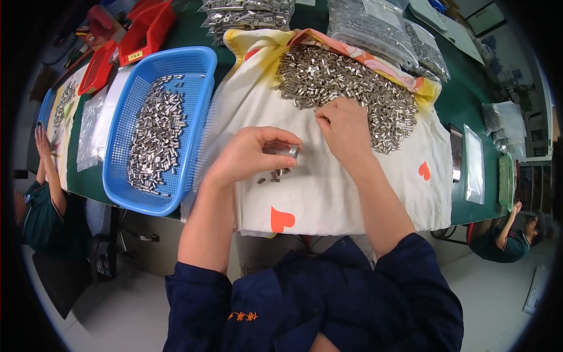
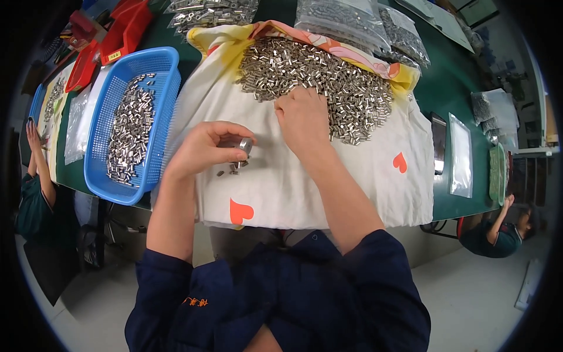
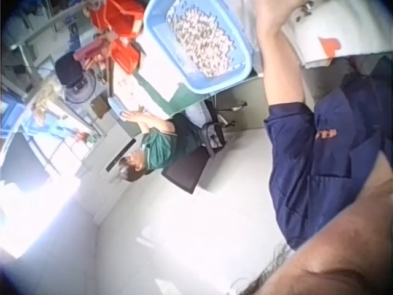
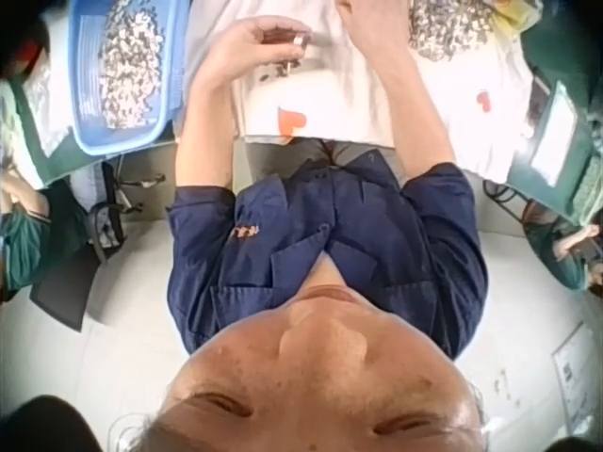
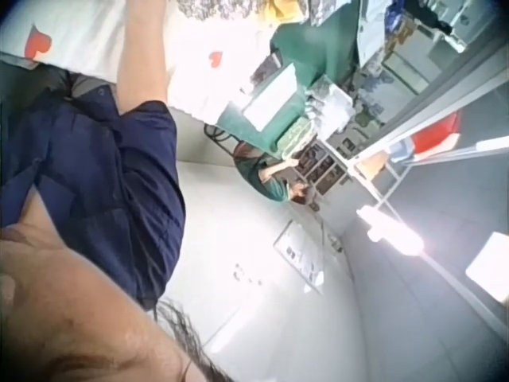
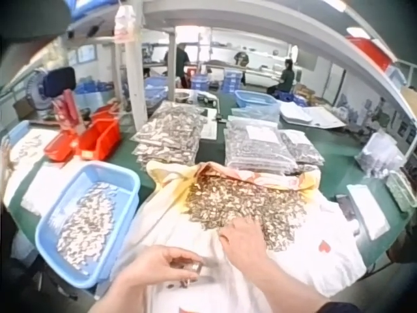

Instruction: Sorting small metal hardware components on a workbench in a manufacturing environment.

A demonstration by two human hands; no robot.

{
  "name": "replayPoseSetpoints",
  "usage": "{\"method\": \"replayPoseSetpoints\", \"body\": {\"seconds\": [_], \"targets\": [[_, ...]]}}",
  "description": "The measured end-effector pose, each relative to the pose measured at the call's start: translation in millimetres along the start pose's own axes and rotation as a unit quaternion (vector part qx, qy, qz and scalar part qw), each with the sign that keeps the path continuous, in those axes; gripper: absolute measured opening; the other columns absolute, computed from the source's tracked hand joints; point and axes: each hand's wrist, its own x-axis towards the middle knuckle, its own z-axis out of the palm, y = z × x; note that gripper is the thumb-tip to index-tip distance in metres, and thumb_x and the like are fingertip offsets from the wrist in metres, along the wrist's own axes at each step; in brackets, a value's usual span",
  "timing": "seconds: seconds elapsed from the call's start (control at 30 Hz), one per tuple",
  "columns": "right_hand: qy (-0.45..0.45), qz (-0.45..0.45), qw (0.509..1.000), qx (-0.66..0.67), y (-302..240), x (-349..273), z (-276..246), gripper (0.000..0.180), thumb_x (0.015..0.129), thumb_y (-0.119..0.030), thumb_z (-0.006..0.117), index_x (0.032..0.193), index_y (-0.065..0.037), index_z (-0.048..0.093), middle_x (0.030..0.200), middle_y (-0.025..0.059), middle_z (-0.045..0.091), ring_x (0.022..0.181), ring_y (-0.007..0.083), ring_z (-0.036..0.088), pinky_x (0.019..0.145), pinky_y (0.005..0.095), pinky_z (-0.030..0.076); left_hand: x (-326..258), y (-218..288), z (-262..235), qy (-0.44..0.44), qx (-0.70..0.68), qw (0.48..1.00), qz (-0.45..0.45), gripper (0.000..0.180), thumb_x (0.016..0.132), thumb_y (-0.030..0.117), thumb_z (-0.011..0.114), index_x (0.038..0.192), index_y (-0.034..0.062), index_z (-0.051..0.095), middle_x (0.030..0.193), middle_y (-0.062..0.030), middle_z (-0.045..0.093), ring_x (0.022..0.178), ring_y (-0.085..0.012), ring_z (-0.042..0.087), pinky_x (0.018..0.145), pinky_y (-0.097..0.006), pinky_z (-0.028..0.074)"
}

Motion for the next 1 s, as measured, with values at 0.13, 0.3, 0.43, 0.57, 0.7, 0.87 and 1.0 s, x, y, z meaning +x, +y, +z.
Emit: {"method": "replayPoseSetpoints", "body": {"seconds": [0.13,0.3,0.43,0.57,0.7,0.87,1.0], "targets": [[0.009,0.008,0.999,0.032,2,-4,5,0.005,0.072,-0.013,0.062,0.075,-0.009,0.063,0.08,0.0042,0.056,0.083,0.0228,0.051,0.075,0.0354,0.038,2,-1,-1,0.003,0.009,1.0,-0.006,0.032,0.072,-0.005,0.063,0.103,-0.0013,0.057,0.092,-0.0042,0.062,0.077,-0.0066,0.058,0.067,-0.02,0.048],[0.038,0.02,0.984,0.171,-8,-3,-2,0.007,0.075,-0.009,0.059,0.08,-0.007,0.063,0.081,0.0046,0.057,0.079,0.0217,0.054,0.072,0.0339,0.041,5,0,2,0.053,-0.031,0.998,0.007,0.031,0.074,-0.002,0.063,0.104,-0.0013,0.057,0.09,-0.0033,0.062,0.077,-0.007,0.058,0.068,-0.02,0.048],[-0.111,0.155,0.869,0.457,-24,-10,-14,0.012,0.076,-0.005,0.057,0.087,-0.004,0.063,0.082,0.0045,0.059,0.074,0.0165,0.056,0.068,0.0281,0.044,5,-5,-3,0.082,-0.079,0.993,0.029,0.033,0.075,0.001,0.064,0.107,-0.002,0.055,0.088,-0.0044,0.062,0.078,-0.0078,0.059,0.069,-0.02,0.047],[-0.093,0.057,0.888,0.448,-24,-12,-12,0.014,0.077,-0.005,0.058,0.089,-0.002,0.063,0.083,0.0046,0.06,0.07,0.0106,0.055,0.064,0.0227,0.045,6,-5,-4,0.089,-0.1,0.991,0.025,0.034,0.074,-0.004,0.062,0.107,-0.0023,0.055,0.091,-0.0049,0.062,0.08,-0.0093,0.059,0.07,-0.021,0.048],[-0.083,0.078,0.876,0.469,-28,-13,-11,0.012,0.074,-0.004,0.06,0.086,-0.003,0.063,0.079,0.0049,0.06,0.071,0.0115,0.056,0.065,0.0236,0.045,7,-5,-4,0.091,-0.108,0.989,0.041,0.035,0.074,-0.004,0.062,0.108,-0.0025,0.054,0.092,-0.0061,0.062,0.08,-0.0099,0.059,0.071,-0.021,0.048],[-0.023,0.019,0.927,0.373,-32,-17,-8,0.009,0.072,-0.005,0.062,0.08,-0.003,0.062,0.077,0.0058,0.06,0.071,0.0161,0.058,0.065,0.0257,0.046,7,-8,-2,0.097,-0.09,0.991,0.036,0.034,0.076,0.001,0.063,0.109,-0.0033,0.055,0.088,-0.0063,0.063,0.078,-0.0088,0.06,0.069,-0.02,0.047],[0.041,-0.058,0.959,0.276,-32,-18,-4,0.01,0.072,-0.008,0.063,0.08,-0.003,0.061,0.077,0.0075,0.061,0.066,0.0191,0.059,0.061,0.027,0.047,8,-10,1,0.112,-0.081,0.989,0.05,0.033,0.075,0.0,0.063,0.107,-0.0042,0.056,0.088,-0.0068,0.063,0.079,-0.0093,0.06,0.069,-0.02,0.047]]}}
